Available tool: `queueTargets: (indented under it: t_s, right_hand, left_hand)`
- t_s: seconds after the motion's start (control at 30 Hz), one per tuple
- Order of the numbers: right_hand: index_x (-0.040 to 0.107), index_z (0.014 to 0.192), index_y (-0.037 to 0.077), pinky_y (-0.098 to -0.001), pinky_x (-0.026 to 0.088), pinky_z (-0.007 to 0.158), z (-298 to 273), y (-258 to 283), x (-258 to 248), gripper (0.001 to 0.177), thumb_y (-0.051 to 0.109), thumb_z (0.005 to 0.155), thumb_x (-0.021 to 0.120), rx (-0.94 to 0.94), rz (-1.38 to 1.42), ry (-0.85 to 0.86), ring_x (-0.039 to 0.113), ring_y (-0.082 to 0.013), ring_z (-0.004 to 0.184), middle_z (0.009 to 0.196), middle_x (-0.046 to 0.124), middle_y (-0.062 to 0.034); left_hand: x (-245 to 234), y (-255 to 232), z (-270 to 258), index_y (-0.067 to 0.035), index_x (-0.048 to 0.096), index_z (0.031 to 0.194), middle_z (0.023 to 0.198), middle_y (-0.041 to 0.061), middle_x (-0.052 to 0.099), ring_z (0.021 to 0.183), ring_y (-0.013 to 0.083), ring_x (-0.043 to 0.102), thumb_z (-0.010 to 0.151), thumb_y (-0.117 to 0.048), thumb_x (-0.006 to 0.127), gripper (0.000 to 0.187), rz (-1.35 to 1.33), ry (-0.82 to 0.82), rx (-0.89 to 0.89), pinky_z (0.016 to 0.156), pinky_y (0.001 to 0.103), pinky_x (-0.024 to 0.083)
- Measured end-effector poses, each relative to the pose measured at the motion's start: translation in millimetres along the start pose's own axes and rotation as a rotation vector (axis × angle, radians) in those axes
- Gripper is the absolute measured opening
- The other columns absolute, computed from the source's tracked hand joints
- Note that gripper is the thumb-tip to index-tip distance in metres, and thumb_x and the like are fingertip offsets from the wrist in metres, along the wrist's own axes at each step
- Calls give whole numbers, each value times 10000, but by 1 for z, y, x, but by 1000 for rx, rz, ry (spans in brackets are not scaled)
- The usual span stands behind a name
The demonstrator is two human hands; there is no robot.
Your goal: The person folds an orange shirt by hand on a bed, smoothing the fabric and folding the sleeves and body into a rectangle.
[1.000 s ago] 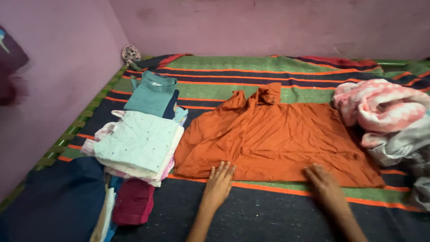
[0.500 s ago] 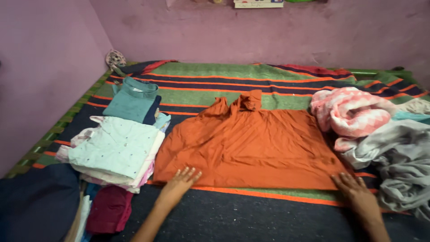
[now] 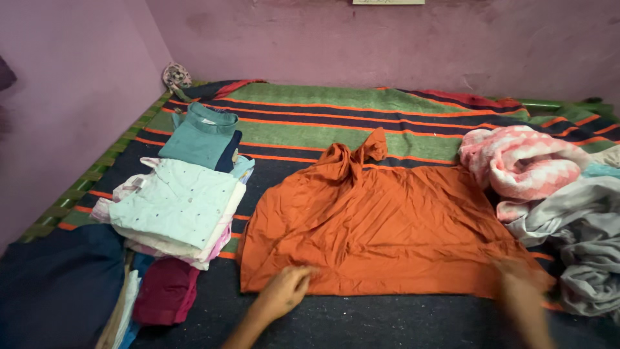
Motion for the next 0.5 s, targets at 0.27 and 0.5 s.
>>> queueTargets:
  t_s: [0.27, 0.5]
  right_hand:
    - [281, 1589, 98, -523, 138, 1258, -20, 345, -138, 621, 394, 1058, 408, -447, 752, 123, 205, -298, 1546, 1654, 271, -127]
    - [34, 1635, 174, -504, -40, 1249, -22, 325, -140, 727, 564, 1044, 198, -473, 409, 352, -28, -215, 1577, 1718, -7, -21]
  left_hand:
    - [50, -43, 38, -20, 404, 1555, 1640, 142, 359, 1554, 299, 210, 1004, -182, 440, 575, 545, -386, 649, 1248, 533, 86]
    - [35, -20, 49, -172, 193, 1625, 1712, 85, 145, 1562, 281, 72, 970, -667, 419, 851, 639, -211, 402, 1243, 513, 11]
Point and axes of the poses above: each hand's wrist, its own z-axis towards the middle knuckle, its own x-axis out of the palm, y = z × x, the point moved 10 cm from there along z, towards the middle knuckle
